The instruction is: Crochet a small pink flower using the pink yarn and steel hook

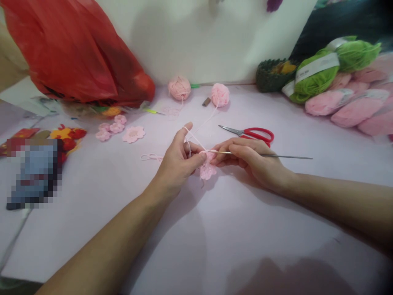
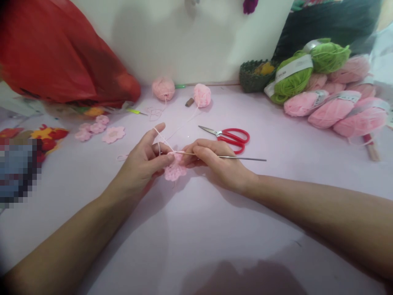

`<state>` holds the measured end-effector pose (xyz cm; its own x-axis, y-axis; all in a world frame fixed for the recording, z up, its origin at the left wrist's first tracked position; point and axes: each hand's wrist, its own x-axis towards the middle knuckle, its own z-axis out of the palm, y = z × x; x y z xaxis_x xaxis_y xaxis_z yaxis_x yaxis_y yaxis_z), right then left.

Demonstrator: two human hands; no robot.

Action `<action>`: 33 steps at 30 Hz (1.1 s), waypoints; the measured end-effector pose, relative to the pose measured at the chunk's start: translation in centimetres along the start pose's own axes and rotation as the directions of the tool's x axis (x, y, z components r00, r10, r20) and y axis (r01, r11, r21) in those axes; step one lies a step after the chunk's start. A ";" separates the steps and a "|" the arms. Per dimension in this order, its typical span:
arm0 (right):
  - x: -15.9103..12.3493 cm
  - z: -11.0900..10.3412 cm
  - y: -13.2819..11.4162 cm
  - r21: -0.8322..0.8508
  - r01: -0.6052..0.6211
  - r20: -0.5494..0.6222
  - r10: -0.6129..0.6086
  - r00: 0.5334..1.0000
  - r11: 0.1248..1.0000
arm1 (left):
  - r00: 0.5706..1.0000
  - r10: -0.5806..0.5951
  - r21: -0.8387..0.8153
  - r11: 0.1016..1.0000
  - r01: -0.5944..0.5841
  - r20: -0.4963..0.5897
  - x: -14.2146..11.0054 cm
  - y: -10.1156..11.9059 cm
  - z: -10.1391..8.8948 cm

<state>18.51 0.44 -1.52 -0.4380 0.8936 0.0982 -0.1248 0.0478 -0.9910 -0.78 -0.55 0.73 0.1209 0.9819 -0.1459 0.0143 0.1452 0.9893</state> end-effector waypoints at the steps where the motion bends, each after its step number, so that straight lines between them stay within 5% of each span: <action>1: 0.0 0.0 0.0 0.001 0.000 -0.001 0.000 1.000 1.000 | 1.000 0.002 -0.003 1.000 -0.002 0.001 0.0 0.0 0.0; 21: 0.2 0.4 -0.2 0.041 -0.086 -0.034 0.088 0.996 0.995 | 1.000 0.006 -0.020 1.000 -0.005 0.019 0.3 -0.1 -0.1; 28: 0.2 0.2 -0.3 0.019 -0.056 -0.067 0.057 0.996 0.998 | 0.991 -0.025 -0.103 0.995 0.012 -0.131 0.7 0.9 -1.6; 33: 0.1 0.3 -0.5 -0.005 -0.028 -0.061 0.028 0.998 1.000 | 0.991 0.075 -0.049 0.996 -0.081 -0.114 1.4 1.1 -3.5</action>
<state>18.25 0.36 -0.97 -0.3859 0.9202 0.0650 -0.1082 0.0248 -0.9938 -4.07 1.41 1.61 0.0082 0.9974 -0.0709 -0.0444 0.0712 0.9965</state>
